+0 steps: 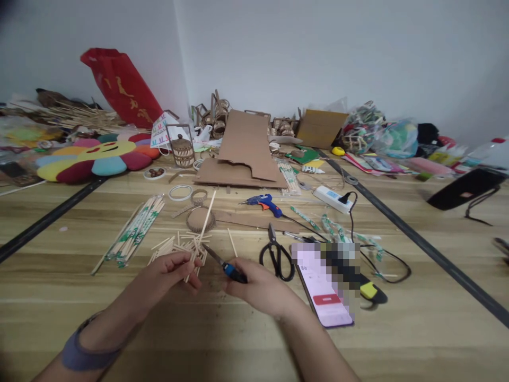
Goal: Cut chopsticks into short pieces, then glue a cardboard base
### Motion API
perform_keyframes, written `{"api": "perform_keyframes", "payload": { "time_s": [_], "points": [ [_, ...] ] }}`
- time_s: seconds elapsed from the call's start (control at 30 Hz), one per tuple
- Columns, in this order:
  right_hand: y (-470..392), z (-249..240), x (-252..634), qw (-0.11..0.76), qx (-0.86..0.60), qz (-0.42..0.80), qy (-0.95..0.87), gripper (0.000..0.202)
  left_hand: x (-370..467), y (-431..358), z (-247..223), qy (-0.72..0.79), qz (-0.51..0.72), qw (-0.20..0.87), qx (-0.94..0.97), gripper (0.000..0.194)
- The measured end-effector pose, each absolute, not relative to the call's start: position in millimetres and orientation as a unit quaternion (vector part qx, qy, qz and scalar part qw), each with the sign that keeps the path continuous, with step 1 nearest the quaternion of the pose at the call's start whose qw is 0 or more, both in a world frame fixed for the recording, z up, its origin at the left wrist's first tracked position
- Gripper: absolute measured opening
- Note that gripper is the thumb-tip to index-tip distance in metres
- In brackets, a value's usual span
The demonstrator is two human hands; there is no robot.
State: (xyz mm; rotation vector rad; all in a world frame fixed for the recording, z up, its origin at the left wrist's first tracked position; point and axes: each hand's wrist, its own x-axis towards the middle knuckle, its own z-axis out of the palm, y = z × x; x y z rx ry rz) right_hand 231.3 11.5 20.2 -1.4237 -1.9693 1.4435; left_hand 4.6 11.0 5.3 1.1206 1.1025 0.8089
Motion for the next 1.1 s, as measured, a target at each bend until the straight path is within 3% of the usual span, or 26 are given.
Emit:
{"api": "perform_keyframes", "payload": {
  "time_s": [0.5, 0.87, 1.1],
  "points": [
    [5, 23, 229, 0.144, -0.444, 0.561, -0.683, 0.015, 8, 1, 9, 0.404, 0.301, 0.688, 0.522, 0.032],
    [15, 26, 254, 0.117, -0.526, 0.384, -0.750, 0.013, -3, 8, 16, 0.475, 0.361, 0.628, 0.500, 0.032],
    [14, 28, 248, 0.120, -0.497, 0.420, -0.750, 0.013, -4, 9, 13, 0.479, 0.356, 0.622, 0.507, 0.031]
  ]
}}
